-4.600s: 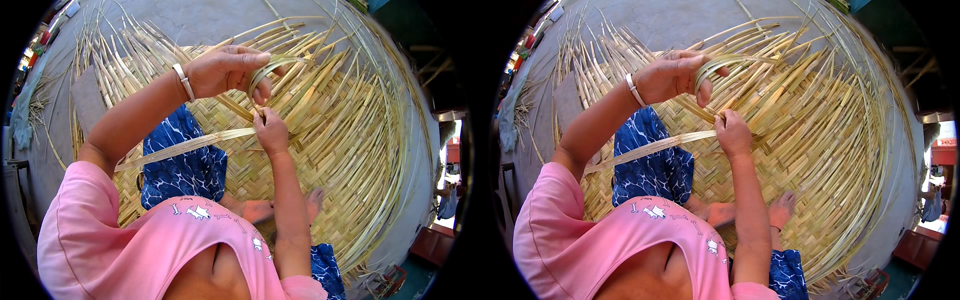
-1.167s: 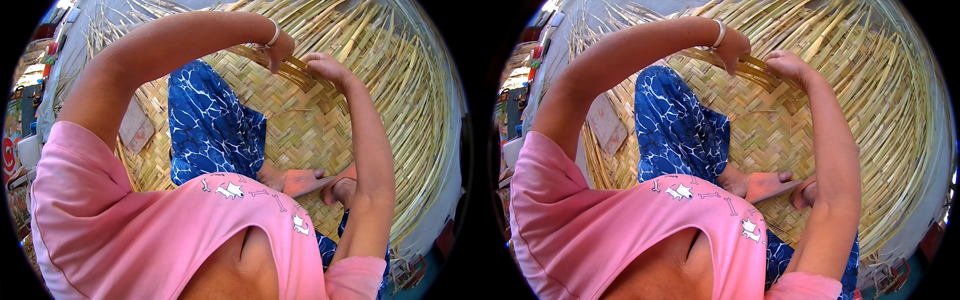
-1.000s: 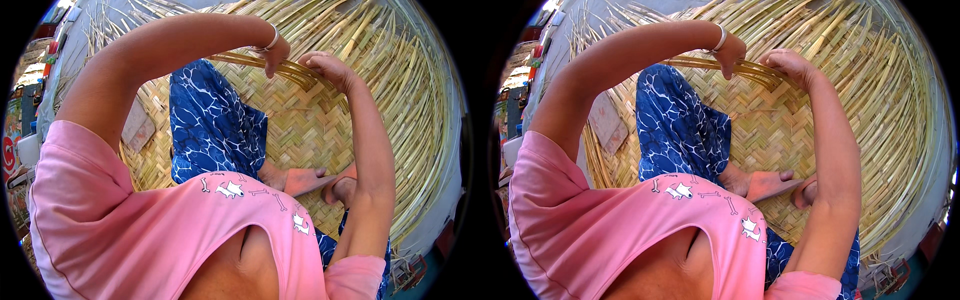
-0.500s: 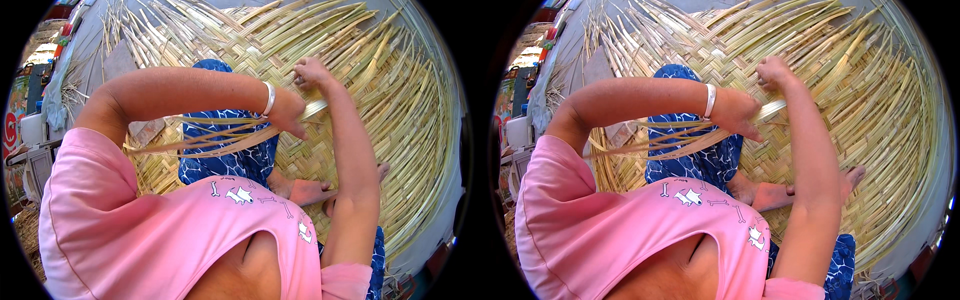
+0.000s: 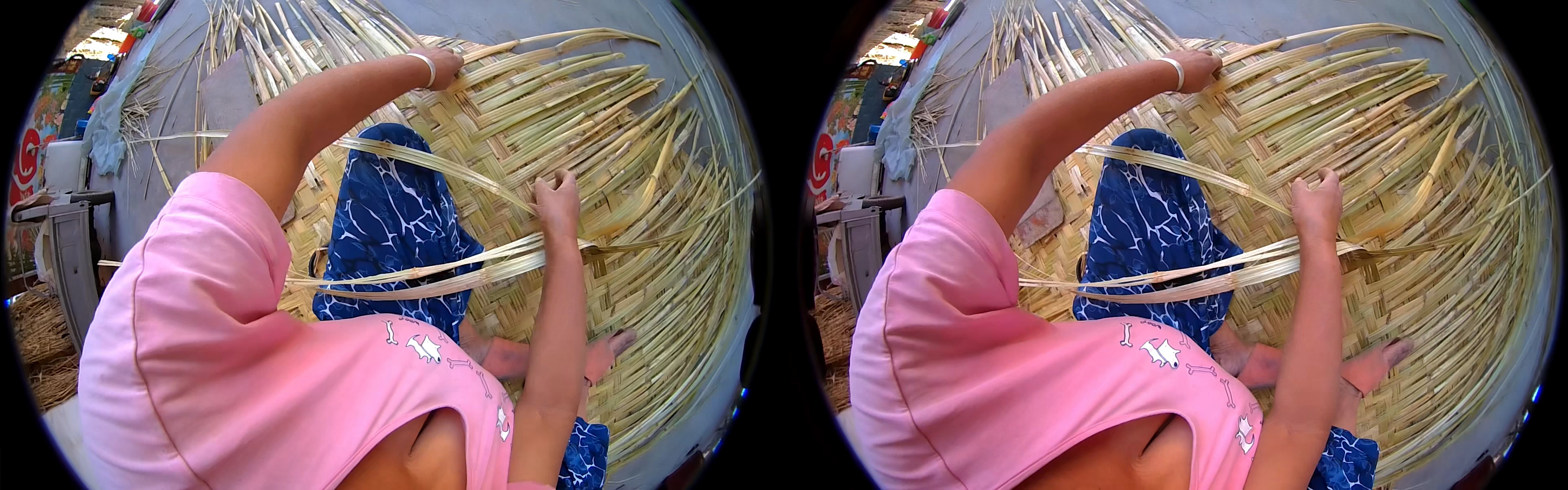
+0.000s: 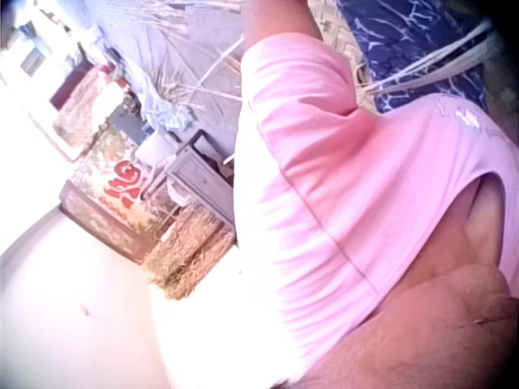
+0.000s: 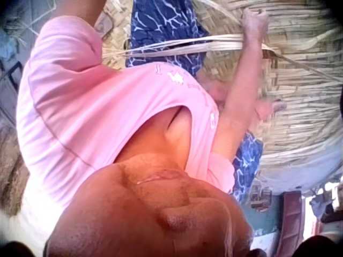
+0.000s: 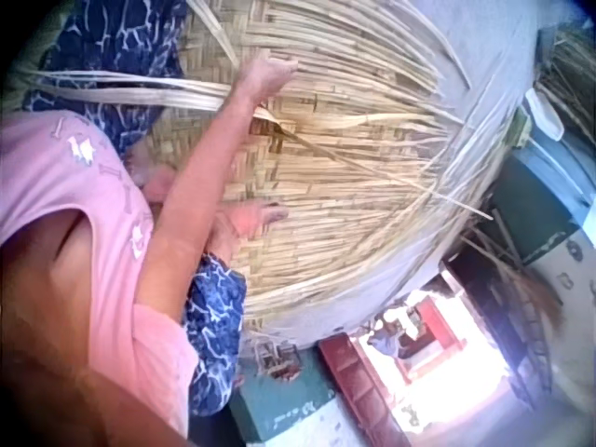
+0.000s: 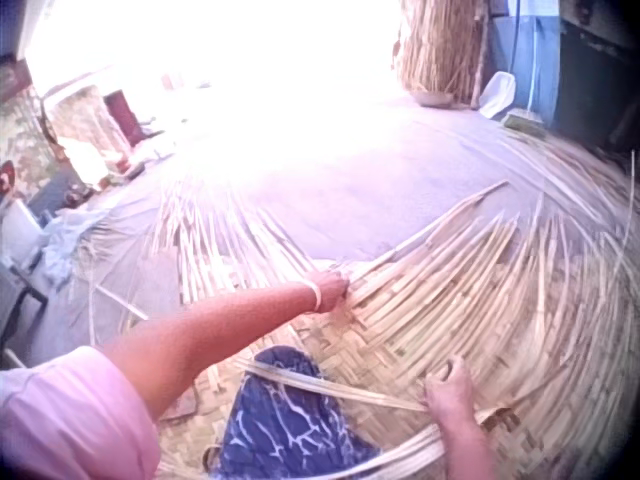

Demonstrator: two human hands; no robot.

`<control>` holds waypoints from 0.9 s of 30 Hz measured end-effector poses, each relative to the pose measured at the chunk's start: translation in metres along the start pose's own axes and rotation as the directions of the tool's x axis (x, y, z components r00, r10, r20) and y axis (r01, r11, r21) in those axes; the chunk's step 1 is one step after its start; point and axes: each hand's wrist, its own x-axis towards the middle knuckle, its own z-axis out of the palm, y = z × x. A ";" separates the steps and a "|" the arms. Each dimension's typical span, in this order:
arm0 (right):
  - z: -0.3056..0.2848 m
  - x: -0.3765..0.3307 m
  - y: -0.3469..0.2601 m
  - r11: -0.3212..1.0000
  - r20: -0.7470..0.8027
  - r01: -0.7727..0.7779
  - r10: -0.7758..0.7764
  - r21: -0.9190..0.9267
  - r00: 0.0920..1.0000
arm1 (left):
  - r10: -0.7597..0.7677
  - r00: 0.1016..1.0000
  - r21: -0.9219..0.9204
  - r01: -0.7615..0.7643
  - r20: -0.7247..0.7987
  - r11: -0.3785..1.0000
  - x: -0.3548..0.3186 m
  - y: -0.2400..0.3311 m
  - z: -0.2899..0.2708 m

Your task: The person sits on the floor and weaves a large circular mat or basket base using dried palm leaves. They interlace the leaves by hand, pulling and adjusting them to form a tight pattern.

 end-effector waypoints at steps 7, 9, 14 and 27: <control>-0.011 -0.019 -0.025 0.926 -0.062 -0.109 0.141 0.363 0.988 | 0.112 0.985 0.206 -0.137 0.131 0.969 0.008 -0.012 -0.018; -0.016 -0.023 -0.030 0.860 0.016 -0.142 0.154 0.490 0.988 | 0.201 0.936 0.278 -0.283 0.288 0.918 0.012 -0.018 -0.044; -0.013 -0.020 -0.025 0.768 -0.058 -0.177 0.268 0.615 0.962 | 0.208 0.924 0.283 -0.303 0.322 0.910 0.032 -0.026 -0.039; -0.004 0.001 0.002 0.891 -0.211 -0.204 0.308 0.406 0.928 | 0.532 0.818 0.144 -0.566 0.218 0.812 0.050 -0.044 -0.063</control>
